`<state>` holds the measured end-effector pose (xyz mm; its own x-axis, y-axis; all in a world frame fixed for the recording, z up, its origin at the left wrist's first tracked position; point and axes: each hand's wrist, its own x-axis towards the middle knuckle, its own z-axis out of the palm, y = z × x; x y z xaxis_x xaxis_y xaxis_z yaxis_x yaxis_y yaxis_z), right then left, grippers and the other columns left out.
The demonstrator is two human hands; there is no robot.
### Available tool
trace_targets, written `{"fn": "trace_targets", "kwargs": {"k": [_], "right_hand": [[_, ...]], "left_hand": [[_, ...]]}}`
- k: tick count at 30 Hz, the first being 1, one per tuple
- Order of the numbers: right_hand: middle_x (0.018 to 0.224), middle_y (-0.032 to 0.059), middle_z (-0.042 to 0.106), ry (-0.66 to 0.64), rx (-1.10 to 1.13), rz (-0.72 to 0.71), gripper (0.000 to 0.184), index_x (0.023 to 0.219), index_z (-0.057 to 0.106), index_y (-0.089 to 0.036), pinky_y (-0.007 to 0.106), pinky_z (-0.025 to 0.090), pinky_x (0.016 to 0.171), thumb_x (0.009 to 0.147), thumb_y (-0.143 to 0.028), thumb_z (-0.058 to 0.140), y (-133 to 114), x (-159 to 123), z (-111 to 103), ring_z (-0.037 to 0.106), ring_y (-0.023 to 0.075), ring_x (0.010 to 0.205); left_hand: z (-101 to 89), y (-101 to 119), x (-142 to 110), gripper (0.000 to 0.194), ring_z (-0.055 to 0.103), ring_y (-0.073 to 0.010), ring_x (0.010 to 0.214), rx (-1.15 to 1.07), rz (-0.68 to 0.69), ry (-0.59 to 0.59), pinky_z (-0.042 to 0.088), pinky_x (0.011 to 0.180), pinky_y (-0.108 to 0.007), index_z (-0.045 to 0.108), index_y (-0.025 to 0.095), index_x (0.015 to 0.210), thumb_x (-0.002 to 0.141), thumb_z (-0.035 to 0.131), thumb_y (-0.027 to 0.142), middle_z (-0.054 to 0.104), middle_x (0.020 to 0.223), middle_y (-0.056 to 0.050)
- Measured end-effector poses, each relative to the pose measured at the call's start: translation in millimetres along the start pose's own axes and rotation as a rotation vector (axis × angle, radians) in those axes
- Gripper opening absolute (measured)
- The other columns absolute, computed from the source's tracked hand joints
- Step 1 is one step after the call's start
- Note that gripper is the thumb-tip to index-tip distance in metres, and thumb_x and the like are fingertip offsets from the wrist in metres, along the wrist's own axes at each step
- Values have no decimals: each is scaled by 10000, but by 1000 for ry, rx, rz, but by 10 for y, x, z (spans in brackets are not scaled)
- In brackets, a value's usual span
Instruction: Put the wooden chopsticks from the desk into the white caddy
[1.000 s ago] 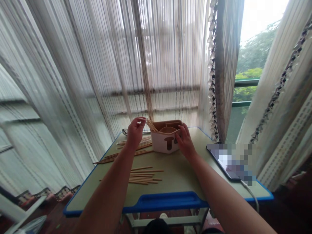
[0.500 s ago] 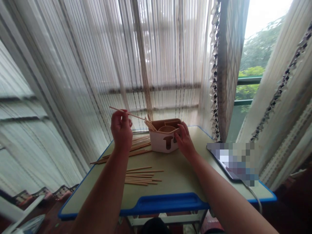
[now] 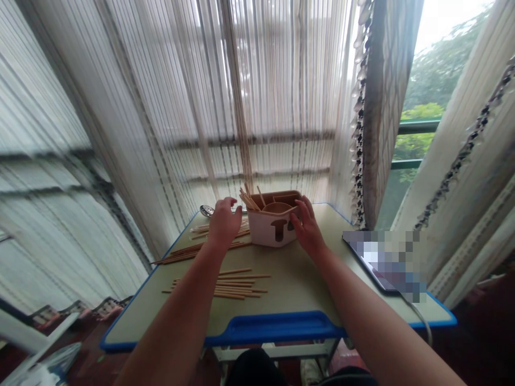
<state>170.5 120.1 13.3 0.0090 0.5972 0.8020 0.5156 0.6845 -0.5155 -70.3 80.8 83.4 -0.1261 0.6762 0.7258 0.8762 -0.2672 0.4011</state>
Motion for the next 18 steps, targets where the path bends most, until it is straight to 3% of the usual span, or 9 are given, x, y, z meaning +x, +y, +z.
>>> {"fn": "trace_targets", "kwargs": {"k": [2, 5, 7, 9, 14, 18], "right_hand": [[1494, 83, 251, -5, 0, 4, 444, 1316, 415, -247, 440, 251, 1129, 905, -417, 416, -7, -3, -6, 252, 209, 1378], [1498, 73, 243, -6, 5, 2, 447, 1322, 409, -254, 434, 253, 1131, 905, -415, 417, -10, -5, -9, 252, 204, 1378], [1496, 66, 248, -2, 8, 0, 447, 1325, 405, -262, 436, 261, 1128, 904, -415, 419, -9, -4, -10, 259, 204, 1375], [1494, 64, 252, -3, 8, 3, 448, 1325, 404, -265, 435, 266, 1126, 904, -414, 422, -7, -3, -11, 261, 203, 1374], [1494, 73, 251, -8, 8, 9, 449, 1317, 416, -251, 435, 262, 1128, 901, -421, 427, 0, -2, -6, 257, 204, 1376], [1498, 63, 246, -3, 12, 11, 450, 1321, 411, -265, 450, 257, 1128, 902, -428, 418, -1, -3, 1, 258, 209, 1376]], "left_hand": [[-57, 46, -103, 201, 609, -213, 797, 176, -3, -390, 453, 733, -313, 665, 162, 854, 780, 522, 282, 663, 846, -110], [-123, 143, -236, 228, 615, -208, 741, 319, 113, -1030, 449, 675, -290, 694, 195, 837, 664, 640, 333, 690, 807, -70], [-140, 205, -289, 309, 614, -203, 730, 345, 182, -1257, 448, 652, -279, 705, 210, 868, 583, 698, 329, 699, 816, -47], [-135, 249, -312, 275, 611, -195, 715, 356, 204, -1312, 447, 640, -271, 716, 206, 840, 578, 690, 286, 701, 795, -37], [-90, 270, -336, 194, 587, -182, 664, 387, 250, -1307, 439, 619, -277, 721, 173, 782, 645, 585, 198, 690, 755, -60], [-76, 253, -349, 203, 573, -185, 679, 338, 310, -1214, 431, 627, -284, 685, 146, 796, 730, 507, 218, 672, 782, -92]]}}
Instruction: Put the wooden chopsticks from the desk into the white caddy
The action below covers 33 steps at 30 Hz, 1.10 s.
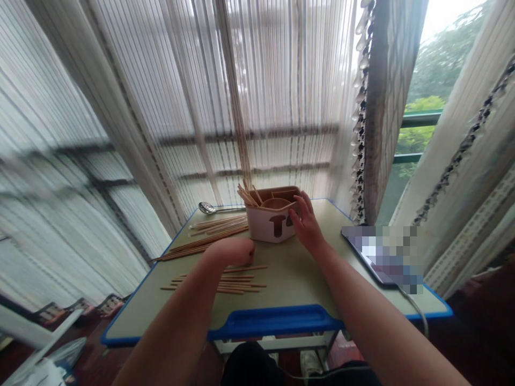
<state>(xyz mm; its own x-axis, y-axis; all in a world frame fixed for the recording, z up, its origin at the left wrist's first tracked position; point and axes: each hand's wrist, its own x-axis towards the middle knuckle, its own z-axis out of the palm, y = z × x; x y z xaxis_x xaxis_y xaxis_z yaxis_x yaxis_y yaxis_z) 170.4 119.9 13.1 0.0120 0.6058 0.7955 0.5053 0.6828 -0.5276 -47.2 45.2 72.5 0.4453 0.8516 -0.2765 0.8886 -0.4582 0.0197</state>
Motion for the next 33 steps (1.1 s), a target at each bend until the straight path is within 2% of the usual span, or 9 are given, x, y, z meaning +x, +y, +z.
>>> {"fn": "trace_targets", "kwargs": {"k": [4, 6, 10, 14, 20, 25, 27, 29, 33], "right_hand": [[1497, 68, 245, -4, -2, 10, 451, 1321, 413, -256, 435, 252, 1132, 903, -427, 411, -22, 2, -2, 252, 203, 1378], [1496, 69, 246, -5, -6, 10, 450, 1319, 417, -254, 433, 249, 1133, 903, -426, 410, -33, 5, -2, 251, 205, 1379], [1493, 76, 254, -3, -13, 0, 448, 1315, 419, -245, 425, 247, 1135, 905, -424, 407, -36, 8, 2, 248, 203, 1380], [1491, 83, 255, -1, -13, -5, 450, 1314, 419, -236, 422, 243, 1136, 903, -420, 418, -29, 9, 1, 255, 201, 1377], [1492, 73, 257, -3, -6, 5, 452, 1318, 418, -250, 425, 245, 1135, 902, -427, 419, -32, 7, -7, 254, 201, 1377], [1500, 72, 243, -8, 3, 23, 448, 1320, 422, -246, 421, 254, 1130, 914, -435, 392, -29, -7, -13, 259, 201, 1375], [1502, 72, 239, -7, 6, 20, 451, 1325, 416, -247, 427, 256, 1128, 917, -436, 386, -27, -13, -16, 259, 204, 1375], [1503, 72, 237, -4, 7, 15, 454, 1329, 410, -248, 436, 249, 1130, 918, -438, 383, -26, -16, -20, 254, 207, 1377], [1500, 77, 243, 0, 4, 1, 452, 1326, 412, -241, 435, 241, 1134, 920, -438, 378, -20, -12, -25, 250, 201, 1379]], "left_hand": [[-53, -31, -40, 242, 572, -177, 757, -133, 75, 230, 424, 660, -265, 634, 171, 920, 790, 499, 324, 658, 871, -63], [-83, -46, -74, 275, 577, -177, 764, -158, 57, 186, 423, 649, -255, 632, 187, 938, 717, 595, 345, 658, 882, -42], [-75, -38, -91, 253, 604, -209, 739, -34, -93, -40, 437, 633, -271, 683, 180, 847, 600, 660, 229, 679, 829, -59], [-13, -10, -15, 238, 629, -237, 745, 29, -127, 1, 453, 637, -297, 710, 146, 825, 668, 533, 174, 693, 829, -122], [35, -13, 55, 254, 625, -226, 714, 8, -75, 38, 448, 608, -285, 713, 169, 837, 619, 589, 210, 696, 801, -94], [18, 58, 46, 199, 571, -185, 620, 27, -53, 21, 418, 570, -280, 695, 123, 750, 652, 539, 198, 664, 714, -98], [-28, 68, 23, 178, 537, -154, 604, -84, 48, 29, 399, 561, -262, 671, 136, 739, 693, 525, 228, 637, 685, -57], [-94, 64, -9, 161, 509, -121, 618, -294, 196, 107, 385, 569, -234, 637, 156, 758, 746, 519, 265, 603, 688, -12], [-220, 55, -57, 179, 466, -76, 593, -922, 399, 479, 374, 548, -199, 551, 172, 823, 802, 552, 350, 531, 697, 26]]}}
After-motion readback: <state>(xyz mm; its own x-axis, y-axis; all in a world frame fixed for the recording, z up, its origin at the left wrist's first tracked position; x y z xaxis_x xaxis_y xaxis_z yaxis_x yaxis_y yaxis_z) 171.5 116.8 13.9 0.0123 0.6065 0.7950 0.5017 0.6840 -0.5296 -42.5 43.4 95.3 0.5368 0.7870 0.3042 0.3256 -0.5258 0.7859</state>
